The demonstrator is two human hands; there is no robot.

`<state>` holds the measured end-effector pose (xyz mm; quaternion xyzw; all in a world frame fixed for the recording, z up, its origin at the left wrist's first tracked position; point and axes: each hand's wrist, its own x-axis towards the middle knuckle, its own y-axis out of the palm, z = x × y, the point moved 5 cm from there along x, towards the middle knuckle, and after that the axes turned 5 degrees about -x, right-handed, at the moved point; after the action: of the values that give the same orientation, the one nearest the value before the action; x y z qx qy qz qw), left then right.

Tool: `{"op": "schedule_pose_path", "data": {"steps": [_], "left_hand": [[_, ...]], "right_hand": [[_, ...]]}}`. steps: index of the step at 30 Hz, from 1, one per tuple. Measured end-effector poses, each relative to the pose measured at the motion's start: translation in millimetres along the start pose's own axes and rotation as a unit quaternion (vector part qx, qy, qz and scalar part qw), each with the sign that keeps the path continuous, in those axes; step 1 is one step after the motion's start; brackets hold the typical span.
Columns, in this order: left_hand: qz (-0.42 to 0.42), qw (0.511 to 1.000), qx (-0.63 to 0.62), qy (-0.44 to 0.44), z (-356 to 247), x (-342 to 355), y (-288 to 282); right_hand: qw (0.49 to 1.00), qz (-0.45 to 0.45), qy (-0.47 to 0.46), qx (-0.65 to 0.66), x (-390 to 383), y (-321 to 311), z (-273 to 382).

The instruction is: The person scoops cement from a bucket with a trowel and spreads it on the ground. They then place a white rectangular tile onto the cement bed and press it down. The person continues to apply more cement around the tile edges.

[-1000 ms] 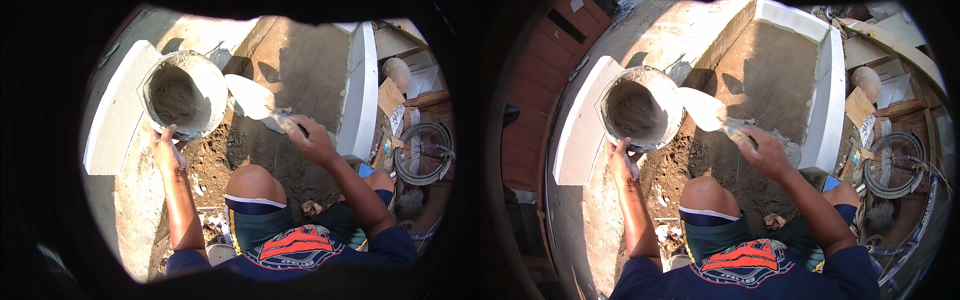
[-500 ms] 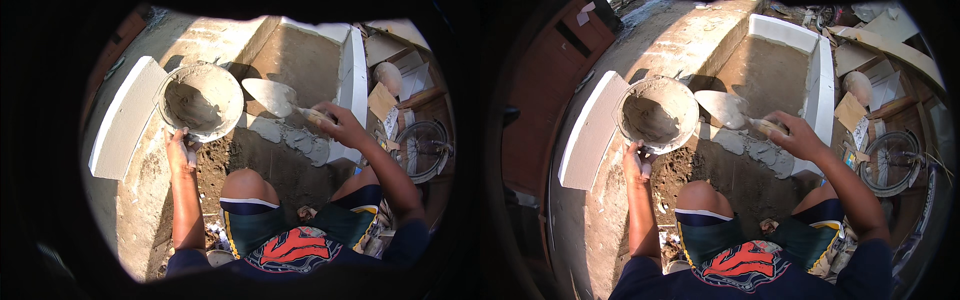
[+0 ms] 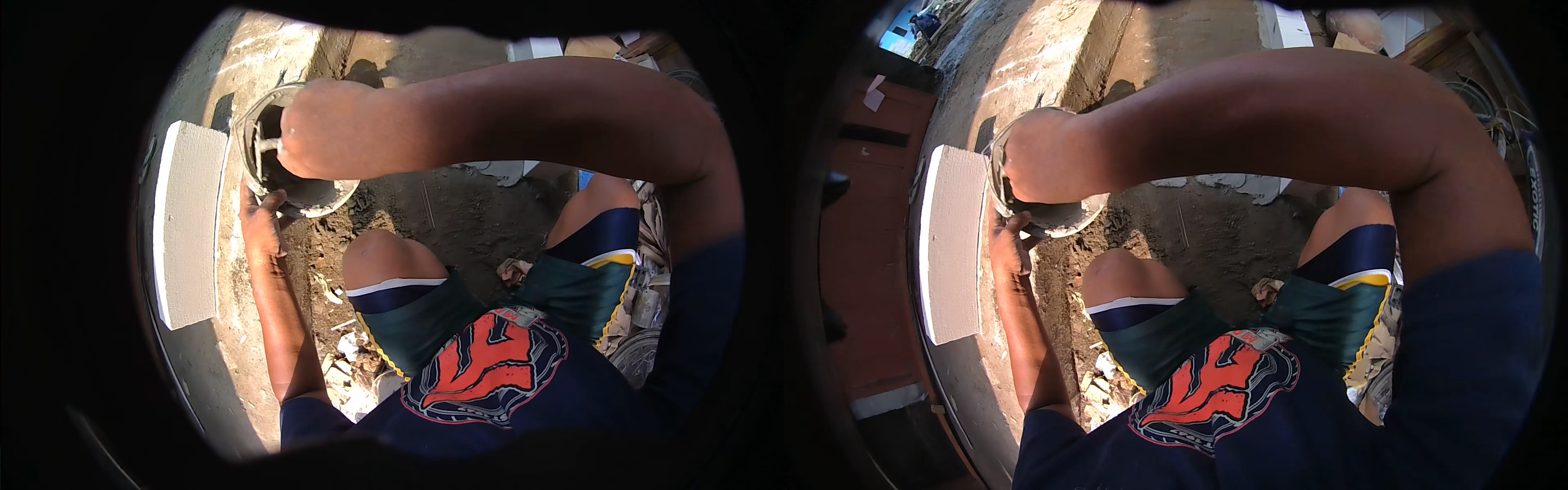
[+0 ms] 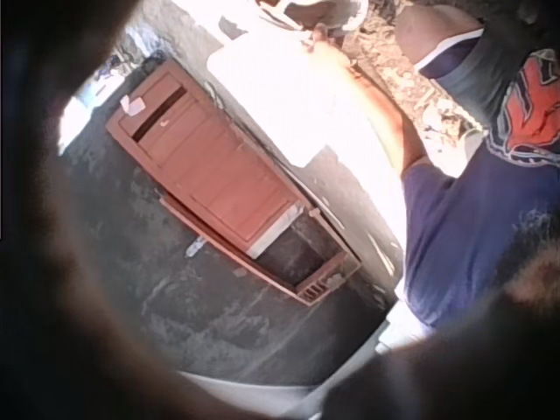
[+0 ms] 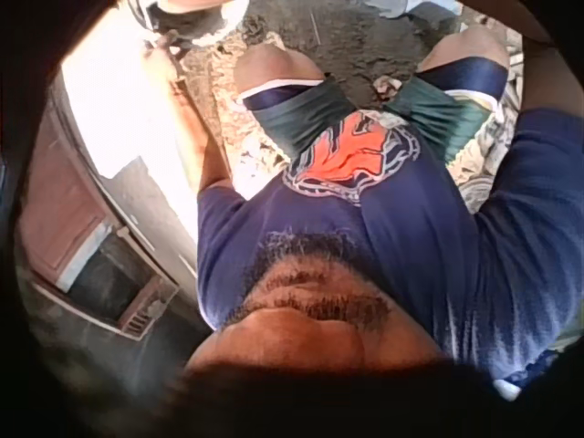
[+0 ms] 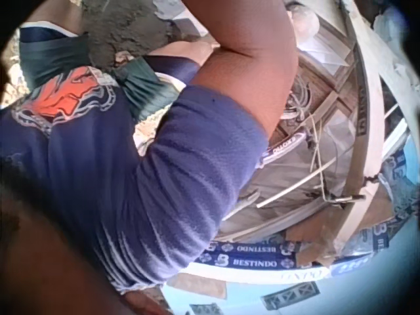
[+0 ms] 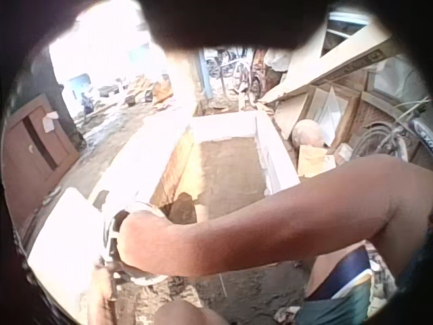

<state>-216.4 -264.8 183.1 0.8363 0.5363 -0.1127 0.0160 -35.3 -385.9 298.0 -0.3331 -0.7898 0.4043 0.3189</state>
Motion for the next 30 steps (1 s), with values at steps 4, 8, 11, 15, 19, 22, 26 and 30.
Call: {"op": "schedule_pose_path", "data": {"steps": [4,8,11,15,19,22,26,30], "left_hand": [[0.031,0.999,0.010,-0.010,2.4,-19.6,-5.2],[-0.015,0.999,-0.036,0.029,2.2,-23.9,-9.2],[0.016,0.988,-0.101,0.119,-13.1,-19.2,-9.3],[-0.069,0.991,-0.090,0.068,-15.8,-19.7,-21.9],[-0.002,0.983,-0.100,0.157,-34.7,-13.2,-14.9],[-0.027,0.981,-0.088,0.171,-45.0,-12.8,-24.6],[-0.073,0.986,-0.055,0.138,-32.0,-21.8,-26.6],[-0.071,0.974,-0.090,0.197,-25.9,-22.8,-18.0]], "right_hand": [[0.981,0.120,0.084,0.126,-22.5,35.5,-0.2],[0.926,0.055,0.288,0.238,-39.5,65.0,6.7],[0.936,0.091,0.208,0.269,-38.1,74.4,38.6],[0.920,0.060,0.258,0.288,-32.3,62.6,22.9],[0.919,-0.117,0.281,0.249,-6.1,41.5,15.7],[0.949,-0.004,0.166,0.269,-1.9,58.3,40.5],[0.900,-0.071,0.340,0.262,-14.5,72.7,6.6],[0.888,0.051,0.258,0.378,-6.9,101.8,25.6]]}}
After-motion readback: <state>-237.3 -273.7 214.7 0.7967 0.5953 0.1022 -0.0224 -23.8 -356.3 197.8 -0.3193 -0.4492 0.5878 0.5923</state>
